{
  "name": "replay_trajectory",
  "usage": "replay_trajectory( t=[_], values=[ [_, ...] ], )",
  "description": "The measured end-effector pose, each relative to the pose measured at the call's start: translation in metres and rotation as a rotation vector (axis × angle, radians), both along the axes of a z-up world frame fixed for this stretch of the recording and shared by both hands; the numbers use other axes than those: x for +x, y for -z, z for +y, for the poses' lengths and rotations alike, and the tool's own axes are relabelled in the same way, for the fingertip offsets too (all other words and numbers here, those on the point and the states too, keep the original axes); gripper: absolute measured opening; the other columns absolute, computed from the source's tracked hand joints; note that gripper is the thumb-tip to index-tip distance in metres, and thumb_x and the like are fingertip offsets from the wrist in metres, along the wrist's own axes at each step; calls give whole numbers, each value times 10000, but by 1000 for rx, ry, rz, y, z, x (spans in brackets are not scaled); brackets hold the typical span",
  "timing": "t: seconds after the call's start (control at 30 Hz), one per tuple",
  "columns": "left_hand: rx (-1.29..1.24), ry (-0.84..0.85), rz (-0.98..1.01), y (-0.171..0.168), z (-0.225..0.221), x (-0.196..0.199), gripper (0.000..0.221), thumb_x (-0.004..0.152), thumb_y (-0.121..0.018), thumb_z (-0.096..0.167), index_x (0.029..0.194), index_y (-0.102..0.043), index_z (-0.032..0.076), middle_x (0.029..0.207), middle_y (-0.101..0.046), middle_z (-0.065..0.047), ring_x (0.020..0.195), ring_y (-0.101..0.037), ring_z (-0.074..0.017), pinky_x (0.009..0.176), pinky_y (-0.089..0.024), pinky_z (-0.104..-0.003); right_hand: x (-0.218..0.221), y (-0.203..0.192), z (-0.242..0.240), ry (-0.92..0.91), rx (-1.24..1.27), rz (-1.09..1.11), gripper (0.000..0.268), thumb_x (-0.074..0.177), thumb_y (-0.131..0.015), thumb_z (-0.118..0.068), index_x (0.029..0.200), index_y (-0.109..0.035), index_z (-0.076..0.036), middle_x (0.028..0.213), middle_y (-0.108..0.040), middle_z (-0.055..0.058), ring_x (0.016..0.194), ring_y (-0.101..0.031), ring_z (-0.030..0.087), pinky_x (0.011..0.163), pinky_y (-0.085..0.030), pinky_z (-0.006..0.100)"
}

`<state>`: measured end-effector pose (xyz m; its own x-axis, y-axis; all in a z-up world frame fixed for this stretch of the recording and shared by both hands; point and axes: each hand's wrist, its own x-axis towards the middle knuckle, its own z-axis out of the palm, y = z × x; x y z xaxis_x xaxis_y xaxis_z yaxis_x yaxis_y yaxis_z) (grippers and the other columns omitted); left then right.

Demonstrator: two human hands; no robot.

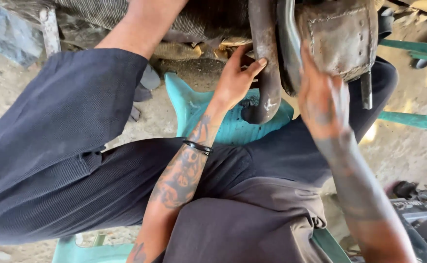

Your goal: Cleaning rust and debris from a motorcycle exhaust pipe using a wire brush and a metal scraper.

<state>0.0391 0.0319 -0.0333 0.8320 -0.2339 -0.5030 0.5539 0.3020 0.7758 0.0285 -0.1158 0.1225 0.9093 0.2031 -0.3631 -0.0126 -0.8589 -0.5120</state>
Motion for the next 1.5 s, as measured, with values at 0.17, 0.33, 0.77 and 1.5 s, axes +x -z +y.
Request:
replay_trajectory(
  t=[0.17, 0.33, 0.77, 1.5],
  values=[
    [220, 124, 16, 0, -1, 0, 959, 887, -577, 573, 1593, -239, 20, 1668, -287, -208, 1535, -288, -392, 1223, -268, -537, -67, 10, -56, -80, -567, -89, 539, 1057, -552, -145, 1591, -548, -220, 785, -584, 131, 579, -586, 426, 516, -469, 552],
    [35, -2, -44, 2, -5, -3, 632, 930, -625, 395, 1440, -482, 53, 1344, -676, -160, 1181, -692, -287, 960, -608, -427, 31, 27, -4, 361, -73, 14, 178, 1105, -509, -272, 1076, -441, -111, 531, -407, 21, 388, -363, 120, 324, -302, 310],
    [27, 14, -62, -5, 3, -3, 653, 944, -609, 416, 1467, -454, 56, 1064, -689, -90, 966, -682, -212, 860, -596, -384, 35, 60, -31, -173, -276, -291, 471, 1091, -480, -52, 1560, -515, -23, 1021, -763, 297, 735, -743, 434, 615, -618, 513],
    [261, 84, -486, -110, -72, -81, 522, 1016, -534, 249, 1450, -404, -10, 1465, -443, -276, 1386, -482, -445, 1221, -396, -525, -95, 86, -165, 760, 422, -462, 593, 1126, -447, -506, 1578, -380, -128, 762, -458, 167, 524, -414, 179, 455, -407, 286]
  ],
)
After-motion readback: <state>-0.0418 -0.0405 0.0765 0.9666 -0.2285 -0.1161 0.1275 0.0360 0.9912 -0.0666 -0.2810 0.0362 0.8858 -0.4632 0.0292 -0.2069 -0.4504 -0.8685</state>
